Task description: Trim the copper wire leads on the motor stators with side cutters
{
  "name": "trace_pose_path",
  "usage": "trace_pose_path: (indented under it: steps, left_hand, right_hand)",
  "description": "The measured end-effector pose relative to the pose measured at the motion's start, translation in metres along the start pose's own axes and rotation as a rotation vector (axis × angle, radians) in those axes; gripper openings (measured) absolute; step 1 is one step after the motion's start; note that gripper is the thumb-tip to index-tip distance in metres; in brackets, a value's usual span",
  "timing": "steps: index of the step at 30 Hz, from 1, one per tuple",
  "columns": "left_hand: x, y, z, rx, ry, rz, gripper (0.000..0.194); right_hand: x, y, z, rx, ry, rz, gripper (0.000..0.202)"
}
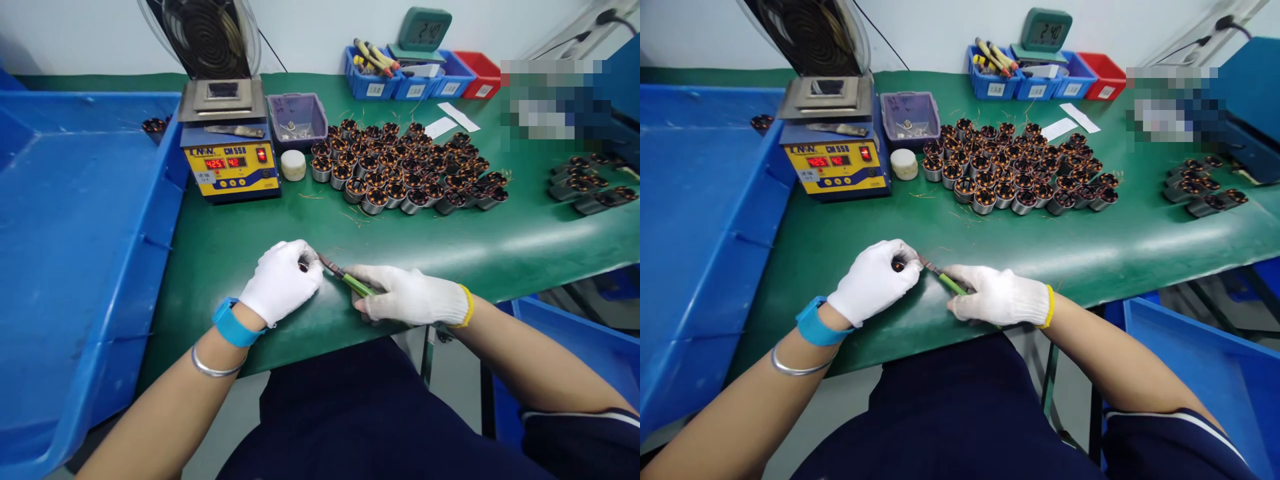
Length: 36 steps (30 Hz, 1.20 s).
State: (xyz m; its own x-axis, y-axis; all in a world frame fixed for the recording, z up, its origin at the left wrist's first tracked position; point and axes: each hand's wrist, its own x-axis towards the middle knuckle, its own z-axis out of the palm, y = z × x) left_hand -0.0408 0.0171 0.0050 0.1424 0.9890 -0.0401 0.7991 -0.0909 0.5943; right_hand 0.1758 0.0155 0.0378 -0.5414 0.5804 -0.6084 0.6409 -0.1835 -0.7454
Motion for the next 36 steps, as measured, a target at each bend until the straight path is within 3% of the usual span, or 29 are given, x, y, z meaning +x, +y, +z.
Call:
trace_pose_path:
  steps: [6,15,22,27,36]
  left_hand:
    - [-0.003,0.000,-0.009,0.036,-0.004,-0.025,0.038]
    - [-0.002,0.000,-0.009,-0.027,-0.050,-0.034,0.013]
    - [-0.002,0.000,-0.011,-0.061,-0.116,-0.016,0.018]
    - [-0.002,0.002,-0.009,-0.065,-0.098,-0.042,0.016]
    - [-0.001,0.007,-0.007,-0.025,-0.060,-0.062,0.015]
  right_hand:
    - [0.002,0.012,-0.001,0.197,-0.082,-0.028,0.059]
    - [0.003,0.015,0.000,0.362,-0.121,-0.036,0.046]
    - [-0.005,0.010,-0.005,0.103,-0.103,-0.093,0.055]
    - [-0.012,0.000,-0.005,-0.108,-0.048,-0.068,0.062]
    - [-0.010,-0.003,0.001,-0.091,-0.006,-0.028,0.060]
